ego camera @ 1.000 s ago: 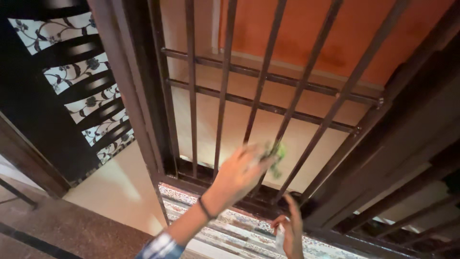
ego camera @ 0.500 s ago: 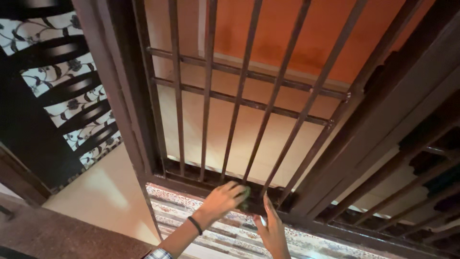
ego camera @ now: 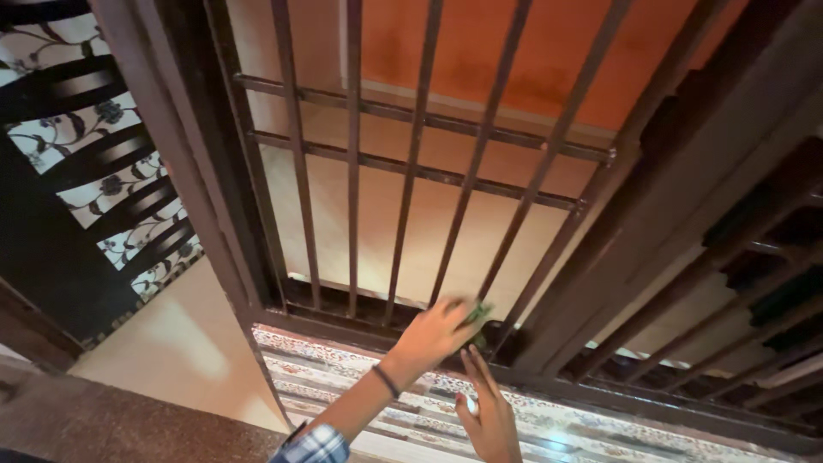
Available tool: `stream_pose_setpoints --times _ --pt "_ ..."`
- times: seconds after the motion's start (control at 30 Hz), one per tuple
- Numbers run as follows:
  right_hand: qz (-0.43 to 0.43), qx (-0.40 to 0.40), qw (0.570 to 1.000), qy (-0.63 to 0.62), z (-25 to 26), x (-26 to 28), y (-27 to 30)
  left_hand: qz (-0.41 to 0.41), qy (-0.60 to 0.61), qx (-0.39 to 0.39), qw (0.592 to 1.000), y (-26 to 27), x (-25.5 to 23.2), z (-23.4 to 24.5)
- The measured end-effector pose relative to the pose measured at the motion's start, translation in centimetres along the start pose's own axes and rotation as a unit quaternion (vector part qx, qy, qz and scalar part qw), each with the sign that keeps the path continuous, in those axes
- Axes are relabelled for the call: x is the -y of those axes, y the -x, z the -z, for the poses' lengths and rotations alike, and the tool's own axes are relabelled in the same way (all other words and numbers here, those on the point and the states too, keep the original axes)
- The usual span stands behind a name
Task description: The person cleans a metal security gate using a spray bottle and a green cloth. They repeatedly spray the gate and wipe the bars and frame, moving from the lower section upward and back down across the surface.
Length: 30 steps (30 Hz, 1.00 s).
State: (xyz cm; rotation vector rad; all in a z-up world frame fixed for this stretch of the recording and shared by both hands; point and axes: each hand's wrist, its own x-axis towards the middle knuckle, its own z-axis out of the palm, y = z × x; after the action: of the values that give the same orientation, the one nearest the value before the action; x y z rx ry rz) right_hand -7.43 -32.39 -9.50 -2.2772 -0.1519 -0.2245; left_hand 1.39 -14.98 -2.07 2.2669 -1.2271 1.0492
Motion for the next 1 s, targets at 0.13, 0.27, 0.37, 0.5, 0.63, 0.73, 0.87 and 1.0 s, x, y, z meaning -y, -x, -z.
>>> stream_pose_setpoints --times 0.13,0.27,0.37,0.5,0.63,0.73,0.87,1.0 --pt "-0.064 0.004 0.995 -0.075 1.2 -1.1 0.7 0.043 0.009 0.178 0.983 4.8 -1.4 -3.1" --pt "-0.045 -0.038 0.98 -0.188 1.5 -2.3 1.2 -0.013 0.04 0.069 0.997 -1.4 -2.9 -0.3" --pt "-0.07 -0.037 0.97 -0.229 1.5 -2.8 1.5 -0.002 0.09 -0.083 0.993 -10.1 -3.8 3.1" --pt "-0.095 -0.048 0.967 -0.232 1.8 -3.8 2.2 0.047 0.103 -0.187 0.976 -15.6 -4.2 3.4" --pt "-0.134 -0.059 0.96 -0.239 3.3 -4.6 2.4 0.121 0.149 -0.193 0.962 -9.0 -6.0 -1.4" --pt "-0.129 -0.079 0.96 -0.237 4.6 -4.8 2.4 0.202 0.183 -0.129 0.953 -2.8 -7.6 -5.4" --pt "-0.074 -0.097 0.958 -0.259 4.7 -5.0 1.9 0.208 0.152 0.01 0.966 0.4 -7.1 -5.5" --pt "-0.111 -0.094 0.948 -0.284 4.3 -4.4 1.0 0.102 -0.008 -0.105 0.989 -6.2 -3.9 2.1"
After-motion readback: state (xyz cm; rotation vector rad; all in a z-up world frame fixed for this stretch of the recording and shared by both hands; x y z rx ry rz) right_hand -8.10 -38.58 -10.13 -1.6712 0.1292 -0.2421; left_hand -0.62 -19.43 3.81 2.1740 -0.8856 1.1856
